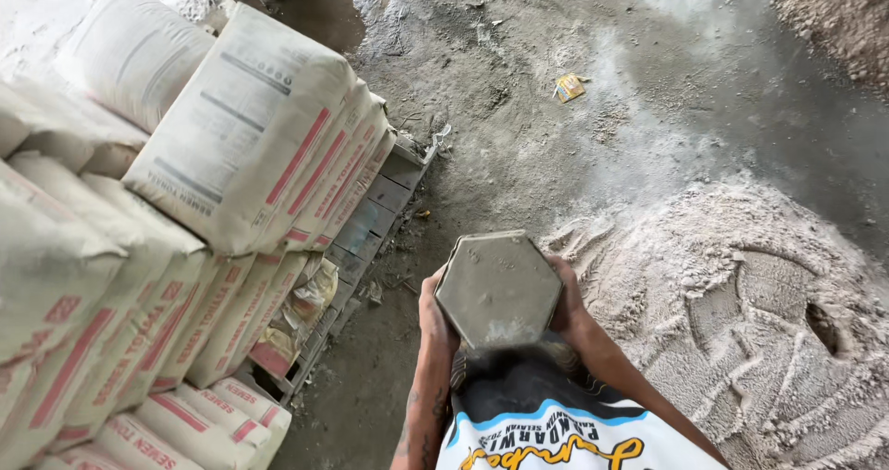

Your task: The person picks up hexagonal paving stones and stacks them onto an existing pile, aligning them by hand.

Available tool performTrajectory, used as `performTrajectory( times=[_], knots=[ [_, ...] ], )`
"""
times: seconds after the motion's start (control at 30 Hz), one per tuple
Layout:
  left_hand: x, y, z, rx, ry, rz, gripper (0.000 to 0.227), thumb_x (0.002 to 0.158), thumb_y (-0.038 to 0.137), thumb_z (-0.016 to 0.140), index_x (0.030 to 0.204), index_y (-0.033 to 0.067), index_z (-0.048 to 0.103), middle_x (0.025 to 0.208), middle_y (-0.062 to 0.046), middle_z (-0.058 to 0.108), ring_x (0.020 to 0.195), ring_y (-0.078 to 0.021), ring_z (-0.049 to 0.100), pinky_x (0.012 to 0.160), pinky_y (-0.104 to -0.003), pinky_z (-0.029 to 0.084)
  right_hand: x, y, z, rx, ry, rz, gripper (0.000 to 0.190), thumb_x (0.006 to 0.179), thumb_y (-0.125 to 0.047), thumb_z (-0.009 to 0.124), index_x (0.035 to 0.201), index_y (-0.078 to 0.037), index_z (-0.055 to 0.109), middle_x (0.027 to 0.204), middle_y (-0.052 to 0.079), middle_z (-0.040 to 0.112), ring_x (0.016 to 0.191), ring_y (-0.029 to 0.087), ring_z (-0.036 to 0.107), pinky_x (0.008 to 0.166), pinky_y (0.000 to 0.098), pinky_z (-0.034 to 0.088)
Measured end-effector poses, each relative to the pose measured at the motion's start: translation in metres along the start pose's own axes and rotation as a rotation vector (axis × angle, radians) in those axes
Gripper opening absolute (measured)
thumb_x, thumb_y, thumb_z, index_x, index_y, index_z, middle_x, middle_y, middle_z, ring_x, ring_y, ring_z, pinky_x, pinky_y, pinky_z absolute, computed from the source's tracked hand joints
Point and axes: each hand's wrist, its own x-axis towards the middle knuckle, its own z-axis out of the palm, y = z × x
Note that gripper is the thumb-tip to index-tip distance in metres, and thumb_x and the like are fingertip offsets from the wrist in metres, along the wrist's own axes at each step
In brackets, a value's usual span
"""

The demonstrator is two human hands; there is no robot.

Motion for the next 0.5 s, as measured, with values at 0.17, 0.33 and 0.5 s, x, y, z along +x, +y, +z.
performTrajectory(
  times=[0.17, 0.33, 0.5],
  knots=[
    [0.069, 0.074, 0.119, 0.106, -0.059, 0.006, 0.049, 0.079, 0.039, 0.066, 0.121, 0.0155, 0.077, 0.091, -0.015, 0.071, 0.070, -0.0235, 0.064, 0.058, -0.032, 0.057, 0.111, -0.095, 0.044, 0.024, -0.024, -0.034, 0.037, 0.080, -0.051, 0.067, 0.078, -0.014, 0.067, 0.077, 0.009, 0.063, 0.068, 0.022, 0.051, 0.072, 0.0352, 0.041],
    [0.167, 0.148, 0.228, 0.058, -0.062, 0.017, 0.047, 0.077, 0.038, 0.067, 0.119, 0.0199, 0.077, 0.093, -0.015, 0.072, 0.070, -0.0250, 0.065, 0.057, -0.034, 0.058, 0.163, -0.218, 0.141, 0.004, -0.048, -0.091, 0.030, 0.088, -0.040, 0.061, 0.079, -0.012, 0.061, 0.074, 0.007, 0.055, 0.066, 0.019, 0.048, 0.072, 0.0339, 0.040],
    [0.242, 0.242, 0.351, 0.007, -0.051, 0.047, 0.046, 0.076, 0.042, 0.069, 0.116, 0.0225, 0.079, 0.096, -0.015, 0.074, 0.073, -0.0263, 0.067, 0.059, -0.036, 0.058, 0.210, -0.363, 0.256, -0.158, -0.189, -0.121, 0.029, 0.090, -0.044, 0.059, 0.078, -0.018, 0.059, 0.068, 0.004, 0.053, 0.058, 0.015, 0.044, 0.061, 0.0301, 0.039]
  ],
)
